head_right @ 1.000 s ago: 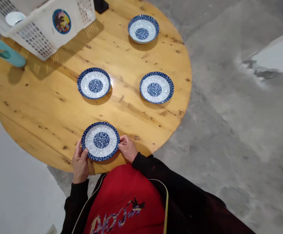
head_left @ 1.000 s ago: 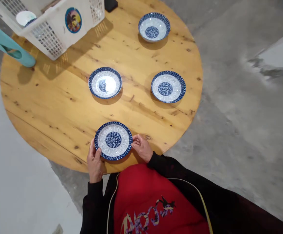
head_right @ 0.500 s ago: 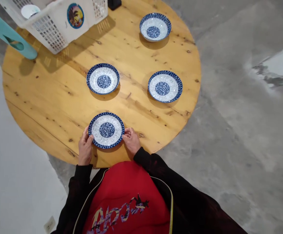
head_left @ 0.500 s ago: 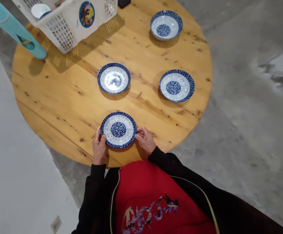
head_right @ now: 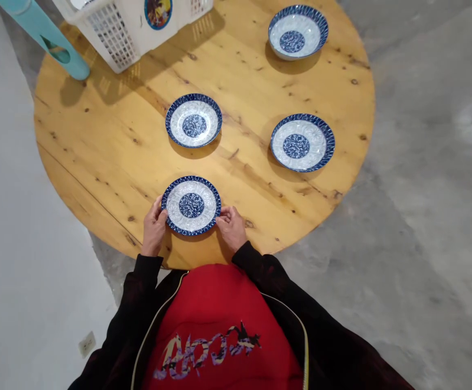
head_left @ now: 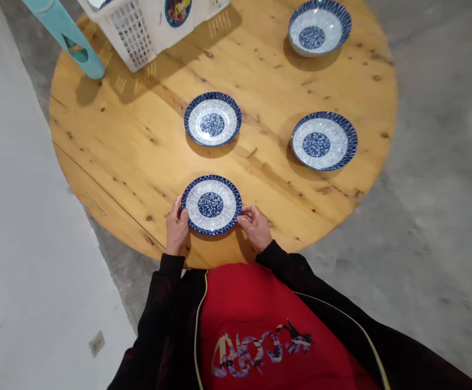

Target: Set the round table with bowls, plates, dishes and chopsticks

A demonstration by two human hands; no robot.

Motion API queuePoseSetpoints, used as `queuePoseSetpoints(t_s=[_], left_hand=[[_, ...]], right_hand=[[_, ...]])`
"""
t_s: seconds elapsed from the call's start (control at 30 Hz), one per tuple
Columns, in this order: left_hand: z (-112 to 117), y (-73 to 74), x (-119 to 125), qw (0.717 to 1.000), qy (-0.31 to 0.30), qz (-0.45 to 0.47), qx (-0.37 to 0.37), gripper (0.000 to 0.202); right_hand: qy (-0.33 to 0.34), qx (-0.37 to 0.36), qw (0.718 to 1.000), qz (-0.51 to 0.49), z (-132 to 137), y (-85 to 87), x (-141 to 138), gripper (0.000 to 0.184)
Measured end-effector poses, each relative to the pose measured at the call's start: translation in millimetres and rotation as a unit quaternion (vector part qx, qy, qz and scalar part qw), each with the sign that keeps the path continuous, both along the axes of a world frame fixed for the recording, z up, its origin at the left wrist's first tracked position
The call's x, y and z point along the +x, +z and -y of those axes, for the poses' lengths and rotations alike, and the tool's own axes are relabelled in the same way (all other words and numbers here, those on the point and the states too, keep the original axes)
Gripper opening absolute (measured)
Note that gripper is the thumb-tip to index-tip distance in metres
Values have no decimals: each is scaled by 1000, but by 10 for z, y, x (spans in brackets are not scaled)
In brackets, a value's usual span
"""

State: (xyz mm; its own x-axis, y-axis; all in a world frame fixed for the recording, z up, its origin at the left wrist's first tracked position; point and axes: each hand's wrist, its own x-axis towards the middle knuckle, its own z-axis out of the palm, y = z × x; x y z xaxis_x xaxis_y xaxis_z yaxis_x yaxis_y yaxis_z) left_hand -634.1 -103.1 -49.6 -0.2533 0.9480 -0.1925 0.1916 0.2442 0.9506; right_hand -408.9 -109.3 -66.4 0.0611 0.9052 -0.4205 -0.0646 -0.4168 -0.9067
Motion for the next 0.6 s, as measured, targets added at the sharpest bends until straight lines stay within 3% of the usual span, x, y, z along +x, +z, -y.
queuePoseSetpoints(t_s=[0.6], left_hand=[[-155,36,-70,1000,12,-7,-25,52]], right_hand=[[7,17,1000,0,-156,14,-100,21]])
